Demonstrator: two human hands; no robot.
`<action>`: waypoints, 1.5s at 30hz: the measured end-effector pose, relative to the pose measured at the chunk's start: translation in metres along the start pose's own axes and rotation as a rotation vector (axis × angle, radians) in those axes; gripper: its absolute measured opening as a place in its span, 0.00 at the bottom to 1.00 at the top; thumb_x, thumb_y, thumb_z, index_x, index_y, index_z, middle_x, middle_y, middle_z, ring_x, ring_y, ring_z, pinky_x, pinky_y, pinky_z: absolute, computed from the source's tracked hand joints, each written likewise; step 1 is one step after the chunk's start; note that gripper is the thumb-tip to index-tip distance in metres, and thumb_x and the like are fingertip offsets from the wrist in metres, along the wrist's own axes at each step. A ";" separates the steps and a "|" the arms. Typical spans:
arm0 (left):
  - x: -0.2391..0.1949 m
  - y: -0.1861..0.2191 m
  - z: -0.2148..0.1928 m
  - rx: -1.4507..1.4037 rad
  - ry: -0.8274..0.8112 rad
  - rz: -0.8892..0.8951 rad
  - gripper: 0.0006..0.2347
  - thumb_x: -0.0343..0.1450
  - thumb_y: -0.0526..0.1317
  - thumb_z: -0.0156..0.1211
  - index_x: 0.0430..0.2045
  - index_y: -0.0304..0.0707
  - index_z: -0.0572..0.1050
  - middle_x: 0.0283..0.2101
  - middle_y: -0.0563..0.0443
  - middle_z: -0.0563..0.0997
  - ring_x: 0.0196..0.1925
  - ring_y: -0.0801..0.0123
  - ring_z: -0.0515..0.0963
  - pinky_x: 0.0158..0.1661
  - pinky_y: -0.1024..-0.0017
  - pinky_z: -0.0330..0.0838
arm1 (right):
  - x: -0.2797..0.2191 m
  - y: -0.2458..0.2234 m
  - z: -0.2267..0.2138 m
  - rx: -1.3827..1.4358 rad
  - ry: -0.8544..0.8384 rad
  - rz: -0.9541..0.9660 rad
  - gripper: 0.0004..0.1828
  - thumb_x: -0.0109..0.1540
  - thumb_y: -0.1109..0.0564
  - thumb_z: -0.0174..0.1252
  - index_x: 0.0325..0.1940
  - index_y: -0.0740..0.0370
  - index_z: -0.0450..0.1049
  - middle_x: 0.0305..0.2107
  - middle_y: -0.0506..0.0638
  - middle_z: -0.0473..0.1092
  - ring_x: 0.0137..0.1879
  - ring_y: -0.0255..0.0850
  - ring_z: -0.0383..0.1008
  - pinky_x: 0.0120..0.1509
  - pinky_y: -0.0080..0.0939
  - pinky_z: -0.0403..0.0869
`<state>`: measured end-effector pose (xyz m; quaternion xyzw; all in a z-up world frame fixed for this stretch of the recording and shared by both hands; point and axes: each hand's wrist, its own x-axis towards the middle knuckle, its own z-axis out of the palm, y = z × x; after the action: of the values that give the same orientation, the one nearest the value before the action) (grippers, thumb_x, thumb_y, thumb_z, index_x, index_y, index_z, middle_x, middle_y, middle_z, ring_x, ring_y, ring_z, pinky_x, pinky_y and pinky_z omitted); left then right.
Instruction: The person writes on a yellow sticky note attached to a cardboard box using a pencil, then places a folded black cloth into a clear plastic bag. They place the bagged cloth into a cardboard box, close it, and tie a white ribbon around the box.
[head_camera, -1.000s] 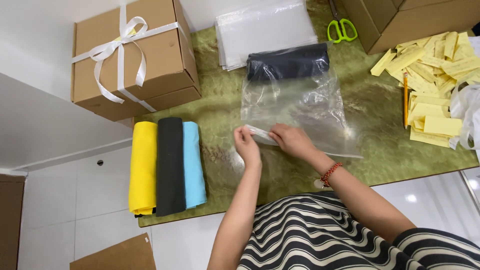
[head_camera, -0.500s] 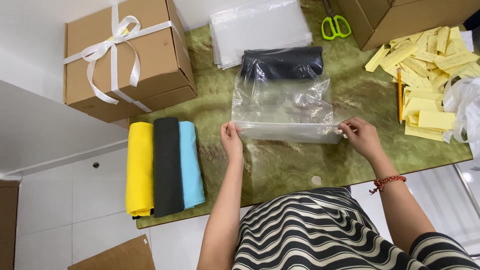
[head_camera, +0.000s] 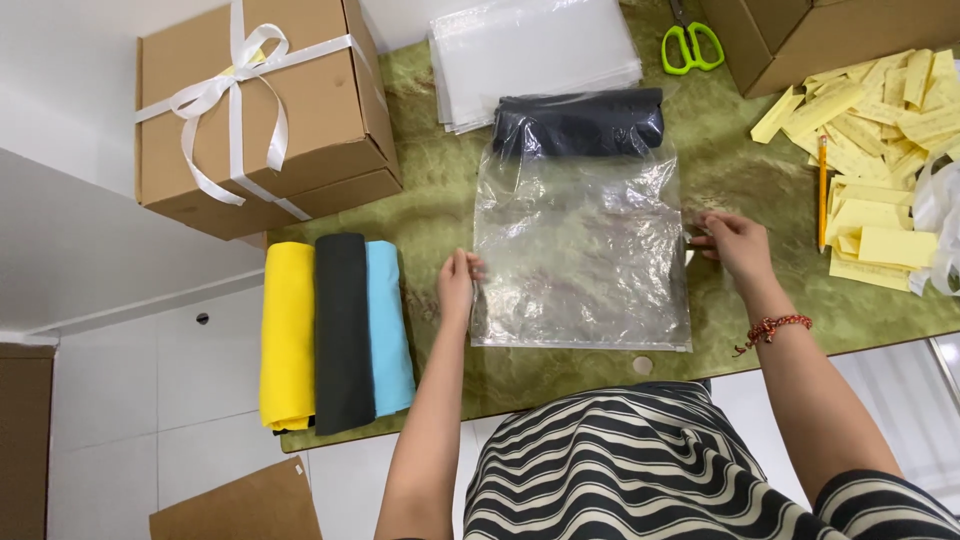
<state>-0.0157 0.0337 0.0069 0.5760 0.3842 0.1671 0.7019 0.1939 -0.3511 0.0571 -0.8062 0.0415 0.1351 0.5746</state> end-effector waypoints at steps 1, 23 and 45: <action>0.005 0.002 0.000 0.188 0.062 -0.014 0.15 0.80 0.54 0.53 0.36 0.48 0.82 0.29 0.51 0.86 0.30 0.70 0.85 0.35 0.72 0.79 | 0.004 0.000 0.004 -0.004 -0.012 0.031 0.16 0.72 0.56 0.56 0.60 0.67 0.77 0.49 0.61 0.78 0.46 0.50 0.83 0.46 0.46 0.81; 0.096 0.086 0.035 0.122 -0.132 -0.145 0.07 0.76 0.44 0.66 0.36 0.45 0.86 0.34 0.63 0.84 0.19 0.81 0.60 0.21 0.81 0.52 | 0.078 -0.035 0.001 0.044 -0.170 0.202 0.10 0.72 0.53 0.62 0.48 0.63 0.81 0.15 0.46 0.61 0.21 0.30 0.56 0.27 0.28 0.55; 0.074 0.142 0.066 -0.107 -0.339 0.202 0.09 0.80 0.47 0.53 0.33 0.47 0.71 0.31 0.60 0.70 0.39 0.76 0.76 0.61 0.59 0.77 | 0.031 -0.103 -0.001 0.627 0.016 0.019 0.07 0.71 0.60 0.58 0.49 0.64 0.80 0.45 0.50 0.80 0.54 0.32 0.83 0.68 0.27 0.84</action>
<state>0.1099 0.0786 0.1172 0.5933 0.1912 0.1577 0.7659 0.2469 -0.3148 0.1436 -0.5902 0.0935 0.1146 0.7936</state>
